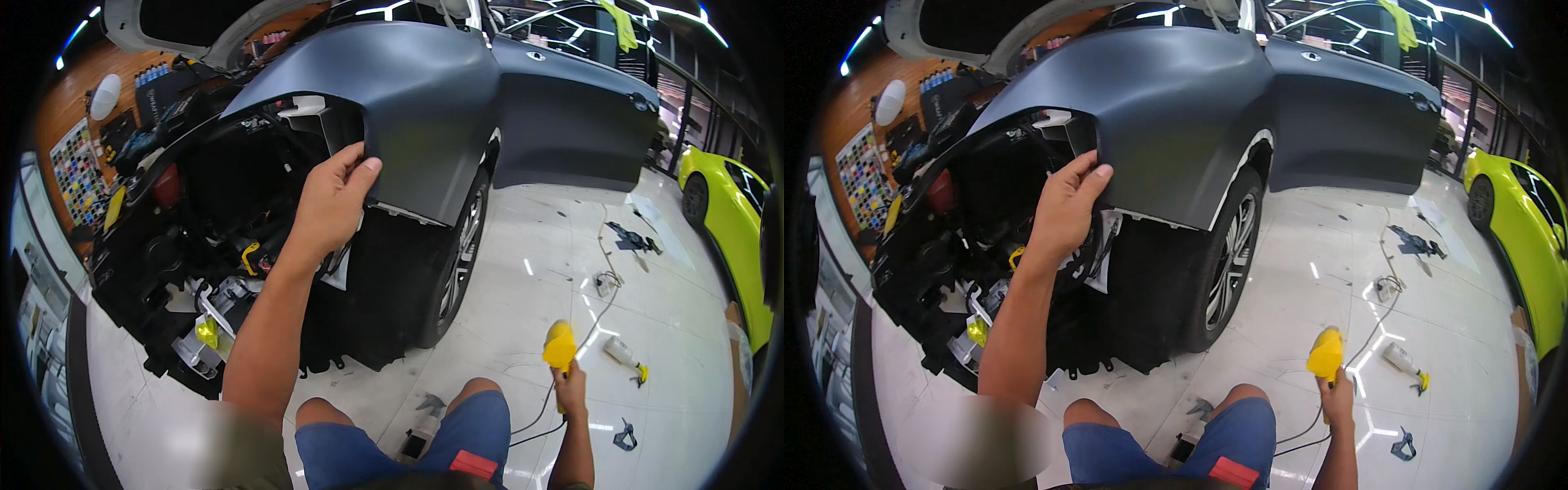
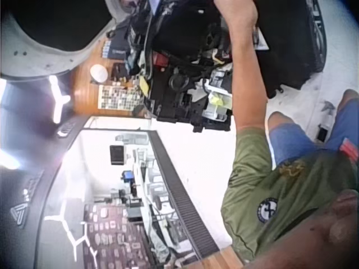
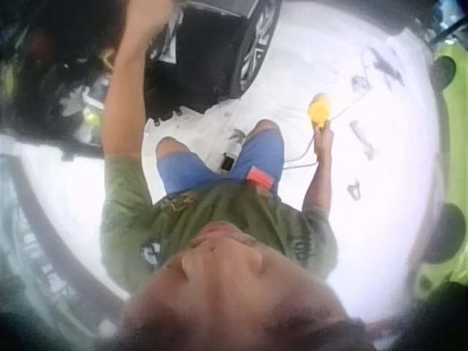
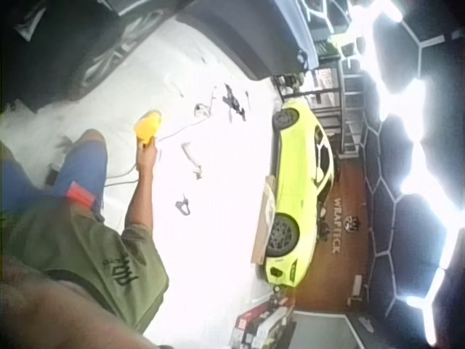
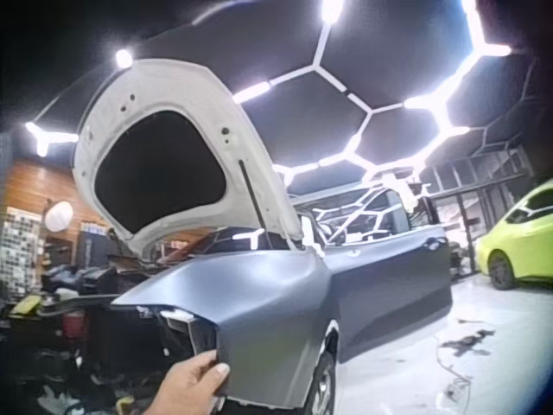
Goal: The person applies a vinyl wrap to the front fender of a car. They use a heat gun to warm the material, a squeegee to smooth it, and a knife to trim excess. The person repeatedly heats and presses the wrap to conform it to the fender's curves.
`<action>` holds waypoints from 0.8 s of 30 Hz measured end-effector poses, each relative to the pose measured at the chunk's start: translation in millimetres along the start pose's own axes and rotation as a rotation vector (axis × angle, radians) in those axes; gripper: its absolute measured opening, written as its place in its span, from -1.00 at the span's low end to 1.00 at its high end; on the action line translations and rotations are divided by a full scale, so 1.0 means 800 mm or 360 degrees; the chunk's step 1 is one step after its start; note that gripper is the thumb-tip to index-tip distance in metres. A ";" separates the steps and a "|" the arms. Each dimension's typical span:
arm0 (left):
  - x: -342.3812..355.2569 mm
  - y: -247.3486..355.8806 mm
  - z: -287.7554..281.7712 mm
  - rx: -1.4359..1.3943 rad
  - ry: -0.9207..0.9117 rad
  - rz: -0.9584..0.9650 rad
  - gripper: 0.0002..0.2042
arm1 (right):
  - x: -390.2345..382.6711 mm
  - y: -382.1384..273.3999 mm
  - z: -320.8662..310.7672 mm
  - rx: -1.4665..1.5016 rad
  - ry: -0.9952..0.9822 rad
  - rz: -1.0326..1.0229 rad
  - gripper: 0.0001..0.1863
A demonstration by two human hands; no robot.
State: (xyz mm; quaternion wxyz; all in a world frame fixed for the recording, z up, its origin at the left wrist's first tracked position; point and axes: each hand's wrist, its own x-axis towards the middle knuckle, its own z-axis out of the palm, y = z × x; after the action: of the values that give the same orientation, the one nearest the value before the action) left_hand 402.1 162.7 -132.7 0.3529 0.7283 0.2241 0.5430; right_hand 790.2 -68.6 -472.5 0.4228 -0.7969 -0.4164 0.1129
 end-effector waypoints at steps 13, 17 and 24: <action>-0.013 -0.003 -0.015 0.0068 -0.0042 -0.0189 -0.59 | -0.015 0.262 0.294 -0.0962 -0.1070 0.0137 -0.47; -0.008 -0.006 -0.002 0.0036 0.0086 -0.0117 -0.72 | -0.033 0.329 0.328 -0.0927 -0.0962 0.0004 -0.53; -0.007 -0.019 -0.003 0.0186 0.0250 -0.0106 -0.67 | -0.078 0.306 0.286 -0.0886 -0.0944 0.0000 -0.54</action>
State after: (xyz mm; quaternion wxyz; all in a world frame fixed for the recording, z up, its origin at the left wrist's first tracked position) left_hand 399.1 168.8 -147.5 0.3091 0.6950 0.3066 0.5722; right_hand 768.6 -55.7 -812.2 0.0524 -0.8139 -0.5349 0.2207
